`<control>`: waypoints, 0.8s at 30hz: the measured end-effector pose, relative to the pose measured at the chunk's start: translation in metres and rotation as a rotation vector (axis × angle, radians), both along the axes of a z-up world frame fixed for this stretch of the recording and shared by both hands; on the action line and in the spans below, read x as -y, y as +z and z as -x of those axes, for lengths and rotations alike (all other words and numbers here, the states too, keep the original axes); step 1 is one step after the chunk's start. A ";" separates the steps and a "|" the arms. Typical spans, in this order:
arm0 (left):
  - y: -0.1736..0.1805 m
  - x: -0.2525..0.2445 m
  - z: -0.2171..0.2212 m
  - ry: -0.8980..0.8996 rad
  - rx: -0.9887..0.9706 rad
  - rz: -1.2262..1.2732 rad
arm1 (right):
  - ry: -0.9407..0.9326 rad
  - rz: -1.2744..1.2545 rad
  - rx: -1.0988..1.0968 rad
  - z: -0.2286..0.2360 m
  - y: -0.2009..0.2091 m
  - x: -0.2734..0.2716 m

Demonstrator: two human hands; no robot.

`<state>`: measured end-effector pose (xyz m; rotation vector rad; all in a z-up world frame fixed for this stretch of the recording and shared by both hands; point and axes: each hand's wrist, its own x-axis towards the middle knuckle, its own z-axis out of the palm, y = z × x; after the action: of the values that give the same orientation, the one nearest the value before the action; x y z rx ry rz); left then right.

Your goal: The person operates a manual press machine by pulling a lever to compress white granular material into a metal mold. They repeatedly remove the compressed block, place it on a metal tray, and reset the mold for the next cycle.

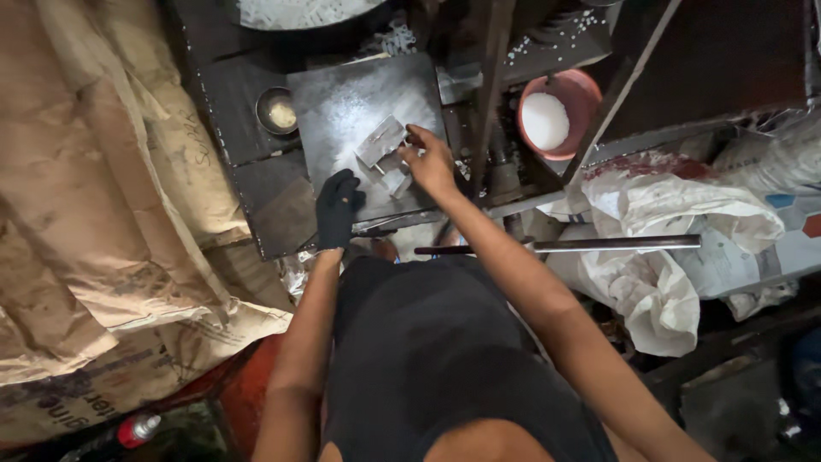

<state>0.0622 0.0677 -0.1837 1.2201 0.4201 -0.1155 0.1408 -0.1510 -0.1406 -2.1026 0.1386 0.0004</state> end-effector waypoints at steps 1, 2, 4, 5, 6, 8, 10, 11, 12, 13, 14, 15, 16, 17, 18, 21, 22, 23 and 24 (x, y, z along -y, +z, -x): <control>0.000 -0.001 0.002 0.010 -0.011 0.002 | 0.026 0.032 0.034 -0.001 -0.003 -0.001; -0.001 -0.001 0.000 0.020 -0.019 0.004 | 0.006 0.027 0.028 -0.004 -0.006 -0.001; -0.001 -0.003 -0.003 0.019 -0.028 0.026 | -0.033 0.015 0.019 -0.009 -0.012 0.000; -0.001 -0.004 -0.004 0.009 -0.030 0.047 | -0.029 -0.037 -0.010 -0.012 -0.015 0.001; -0.001 -0.005 -0.004 0.000 -0.034 0.068 | -0.024 -0.088 -0.041 -0.012 -0.018 0.003; -0.001 -0.007 -0.003 0.002 0.003 0.059 | -0.027 -0.245 -0.096 -0.014 -0.023 0.007; 0.000 -0.009 -0.002 -0.008 0.020 0.035 | -0.044 -0.458 -0.144 -0.015 -0.026 0.008; 0.000 -0.009 -0.003 -0.017 0.020 0.017 | -0.054 -0.497 -0.185 -0.015 -0.027 0.009; -0.001 -0.010 -0.004 -0.029 0.022 0.000 | -0.065 -0.535 -0.223 -0.016 -0.027 0.010; -0.001 -0.009 -0.005 -0.015 -0.005 0.037 | -0.077 -0.573 -0.262 -0.017 -0.026 0.012; -0.001 -0.010 -0.007 -0.003 -0.031 0.073 | -0.077 -0.606 -0.268 -0.018 -0.026 0.012; -0.001 -0.011 -0.009 0.010 -0.057 0.109 | -0.076 -0.640 -0.274 -0.020 -0.026 0.012; -0.002 -0.012 -0.008 -0.010 -0.033 0.101 | -0.076 -0.673 -0.281 -0.018 -0.026 0.012; -0.002 -0.012 -0.006 -0.031 -0.008 0.092 | -0.070 -0.673 -0.292 -0.017 -0.027 0.012; -0.002 -0.013 -0.006 -0.052 0.019 0.084 | -0.063 -0.672 -0.300 -0.017 -0.027 0.012; -0.002 -0.012 -0.007 0.000 -0.025 0.101 | -0.040 -0.669 -0.294 -0.020 -0.031 0.011; -0.002 -0.012 -0.007 -0.003 -0.041 0.109 | -0.032 -0.668 -0.289 -0.020 -0.033 0.011; -0.002 -0.011 -0.007 -0.005 -0.057 0.117 | -0.035 -0.661 -0.277 -0.021 -0.035 0.011; -0.001 -0.012 -0.007 -0.006 -0.073 0.125 | -0.037 -0.655 -0.265 -0.020 -0.037 0.010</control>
<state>0.0696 0.0794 -0.1852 1.0967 0.4661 -0.1894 0.1609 -0.1614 -0.1778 -1.4380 0.2938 0.2687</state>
